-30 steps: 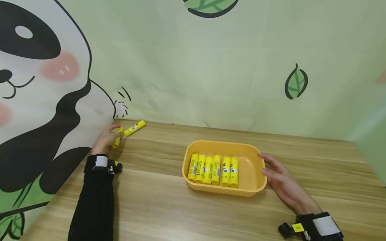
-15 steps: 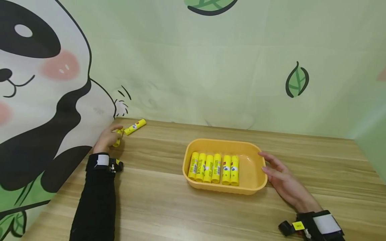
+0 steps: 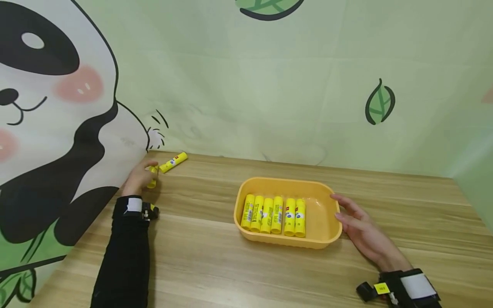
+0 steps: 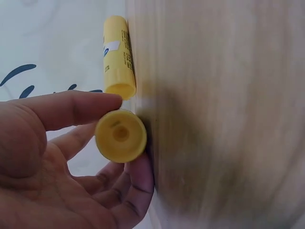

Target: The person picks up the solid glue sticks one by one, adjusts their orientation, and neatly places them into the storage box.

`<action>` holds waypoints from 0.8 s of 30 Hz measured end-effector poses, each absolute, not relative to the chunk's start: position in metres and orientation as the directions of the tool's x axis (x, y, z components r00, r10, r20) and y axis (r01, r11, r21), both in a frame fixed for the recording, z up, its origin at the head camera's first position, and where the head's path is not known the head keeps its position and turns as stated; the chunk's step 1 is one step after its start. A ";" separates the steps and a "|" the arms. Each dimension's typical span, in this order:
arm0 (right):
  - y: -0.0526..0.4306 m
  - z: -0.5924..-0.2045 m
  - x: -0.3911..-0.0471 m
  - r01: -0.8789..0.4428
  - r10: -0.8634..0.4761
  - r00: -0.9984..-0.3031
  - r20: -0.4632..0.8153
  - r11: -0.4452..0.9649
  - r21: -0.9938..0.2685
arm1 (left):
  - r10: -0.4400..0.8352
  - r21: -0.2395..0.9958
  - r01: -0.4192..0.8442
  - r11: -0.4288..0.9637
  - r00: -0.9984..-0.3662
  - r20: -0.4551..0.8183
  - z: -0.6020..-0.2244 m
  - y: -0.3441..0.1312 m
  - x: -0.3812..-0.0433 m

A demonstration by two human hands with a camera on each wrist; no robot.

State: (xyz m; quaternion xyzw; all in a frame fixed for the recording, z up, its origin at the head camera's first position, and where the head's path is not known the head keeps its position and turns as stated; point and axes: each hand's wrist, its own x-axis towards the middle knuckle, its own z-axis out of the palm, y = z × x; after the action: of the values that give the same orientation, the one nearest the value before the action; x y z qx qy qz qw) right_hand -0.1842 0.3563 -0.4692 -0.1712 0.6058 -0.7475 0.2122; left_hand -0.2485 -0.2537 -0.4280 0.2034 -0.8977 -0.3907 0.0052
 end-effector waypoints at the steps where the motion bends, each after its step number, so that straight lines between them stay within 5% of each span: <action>1: 0.356 -0.469 -0.184 0.109 -0.525 -0.851 0.001 -0.178 -0.978 | -0.368 0.709 -0.359 0.607 -0.918 -0.150 -0.428 -0.254 -0.248; 9: 0.357 -0.469 -0.184 0.111 -0.533 -0.846 0.005 -0.186 -0.976 | -0.383 0.774 -0.415 0.478 -0.892 -0.242 -0.429 -0.262 -0.251; 15: 0.357 -0.470 -0.184 0.110 -0.534 -0.846 0.006 -0.185 -0.977 | -0.364 0.787 -0.347 0.511 -0.916 -0.168 -0.415 -0.255 -0.247; 24: 0.356 -0.469 -0.185 0.110 -0.520 -0.854 -0.004 -0.173 -0.979 | -0.188 0.841 -0.264 0.472 -0.962 -0.197 -0.387 -0.232 -0.244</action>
State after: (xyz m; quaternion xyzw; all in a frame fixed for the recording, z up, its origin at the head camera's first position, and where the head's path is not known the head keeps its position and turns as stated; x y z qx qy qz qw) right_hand -0.1850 0.3559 -0.4692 -0.1686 0.6075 -0.7471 0.2108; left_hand -0.2437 -0.2322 -0.3868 0.1318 -0.8569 -0.4969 -0.0384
